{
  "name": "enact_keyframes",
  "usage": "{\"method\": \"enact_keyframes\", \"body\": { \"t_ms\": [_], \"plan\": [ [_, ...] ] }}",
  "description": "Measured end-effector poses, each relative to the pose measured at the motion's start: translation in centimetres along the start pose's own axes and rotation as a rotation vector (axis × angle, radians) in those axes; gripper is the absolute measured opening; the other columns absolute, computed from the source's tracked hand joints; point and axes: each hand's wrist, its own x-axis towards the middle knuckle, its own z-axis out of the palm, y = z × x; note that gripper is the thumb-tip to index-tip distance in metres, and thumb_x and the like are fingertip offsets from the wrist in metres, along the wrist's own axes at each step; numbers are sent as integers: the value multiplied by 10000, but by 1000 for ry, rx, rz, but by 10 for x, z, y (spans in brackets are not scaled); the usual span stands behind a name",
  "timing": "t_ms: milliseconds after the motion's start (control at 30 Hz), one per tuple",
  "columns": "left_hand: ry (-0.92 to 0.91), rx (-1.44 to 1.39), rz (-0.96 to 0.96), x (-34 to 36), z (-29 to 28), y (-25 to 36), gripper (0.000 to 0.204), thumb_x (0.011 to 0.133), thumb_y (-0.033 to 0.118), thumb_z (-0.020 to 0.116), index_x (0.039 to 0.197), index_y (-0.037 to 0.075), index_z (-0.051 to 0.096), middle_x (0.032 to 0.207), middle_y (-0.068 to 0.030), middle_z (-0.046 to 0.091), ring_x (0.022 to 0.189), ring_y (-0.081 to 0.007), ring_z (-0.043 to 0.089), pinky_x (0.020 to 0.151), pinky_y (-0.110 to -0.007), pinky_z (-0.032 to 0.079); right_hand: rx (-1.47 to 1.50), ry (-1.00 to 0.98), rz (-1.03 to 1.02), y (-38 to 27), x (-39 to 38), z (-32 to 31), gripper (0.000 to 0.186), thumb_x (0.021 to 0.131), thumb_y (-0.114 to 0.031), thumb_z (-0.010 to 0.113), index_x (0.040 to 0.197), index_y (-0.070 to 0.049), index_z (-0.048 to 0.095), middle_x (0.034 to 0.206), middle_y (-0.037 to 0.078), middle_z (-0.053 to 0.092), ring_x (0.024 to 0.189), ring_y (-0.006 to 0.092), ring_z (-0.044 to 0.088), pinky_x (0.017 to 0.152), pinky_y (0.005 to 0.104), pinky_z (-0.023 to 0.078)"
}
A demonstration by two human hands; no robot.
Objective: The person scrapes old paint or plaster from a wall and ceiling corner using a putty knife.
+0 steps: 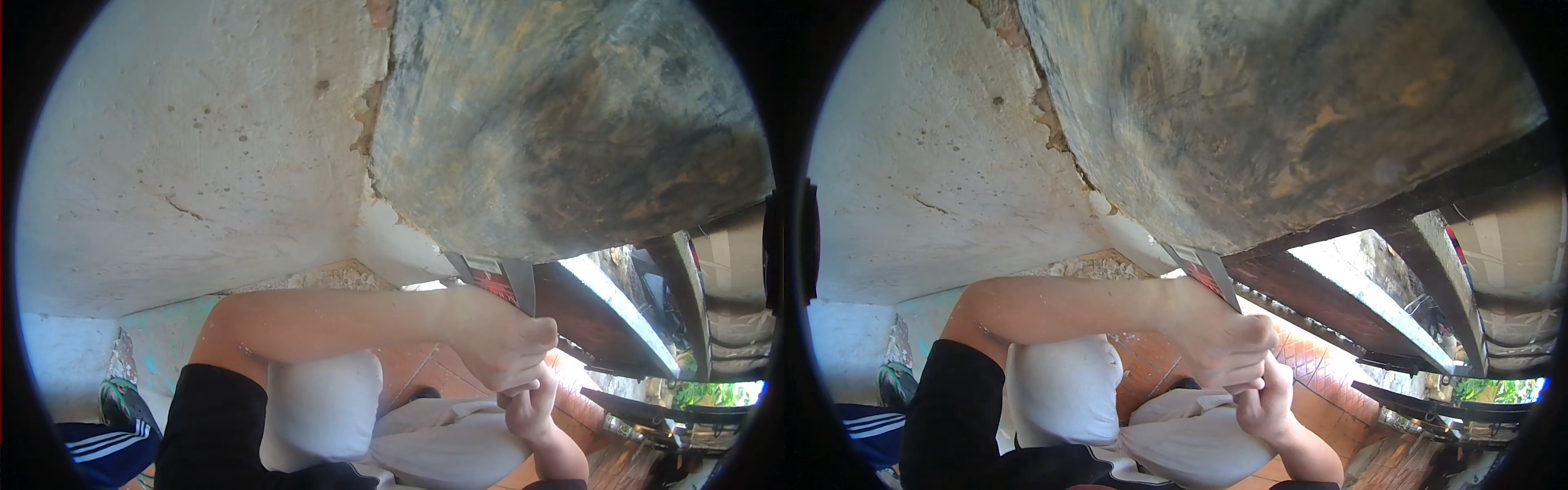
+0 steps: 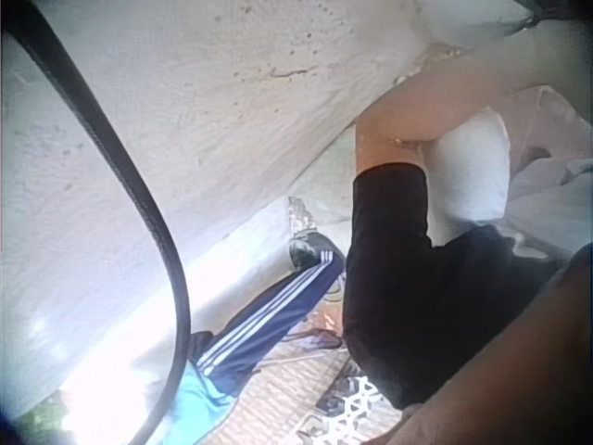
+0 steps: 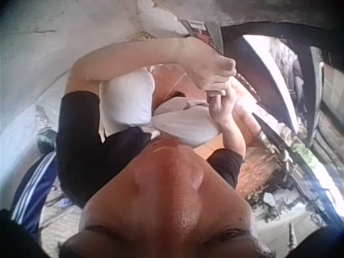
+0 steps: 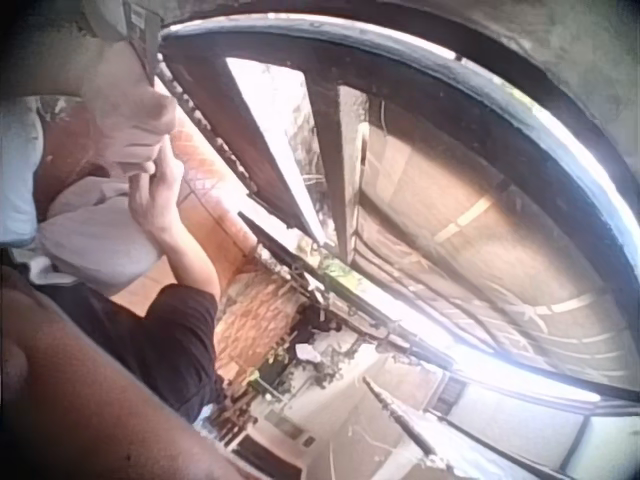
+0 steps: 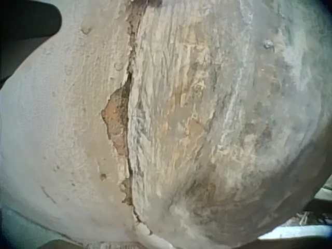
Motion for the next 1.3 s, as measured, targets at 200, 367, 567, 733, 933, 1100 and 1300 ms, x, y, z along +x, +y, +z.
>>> {"method": "enact_keyframes", "body": {
  "t_ms": [200,367,567,733,933,1100,1300],
  "plan": [
    [61,-28,-6,-3,-9,-5,275,832,217,582,606,153,438,591,52,424,596,-148,413,638,-307,346,-63,-18,-57,-12,-1,4,228,1004,-59,326,835,-18,475,614,-14,501,481,28,434,436,192,322],
    [118,-25,-82,-6,-4,-8,309,899,249,534,617,149,457,590,48,439,600,-156,458,657,-296,366,-58,-1,0,-19,3,6,214,1000,-29,338,860,1,497,620,-20,505,475,20,425,434,183,320],
    [115,7,-124,-4,-13,-6,338,927,298,507,632,136,471,605,33,453,596,-157,467,656,-297,366,-8,-35,8,-27,9,6,225,1023,-70,355,853,-8,489,589,-18,482,458,30,409,420,194,291],
    [88,-9,-239,-8,-15,-10,374,940,319,509,617,136,470,604,23,455,590,-159,469,660,-303,371,37,-35,22,-23,17,10,246,1034,-102,369,837,-13,485,579,-24,462,453,27,383,418,198,268],
    [82,19,-256,-2,-19,-11,383,945,313,515,606,140,468,609,13,473,595,-159,477,668,-311,381,104,-41,106,-36,10,8,290,1054,-168,389,821,-18,475,567,-31,445,453,26,387,413,209,254],
    [122,4,-299,-12,-24,-15,382,945,323,516,611,138,499,612,9,478,597,-167,477,674,-314,388,33,4,70,-32,17,16,299,1047,-152,394,793,-18,475,561,-30,439,446,36,385,416,212,255],
    [92,5,-165,-12,-18,-12,367,933,291,509,597,151,460,624,21,492,615,-160,487,666,-309,390,21,34,90,-31,11,21,292,1047,-127,396,794,-6,474,529,-17,429,437,45,382,414,218,262]
  ]
}}
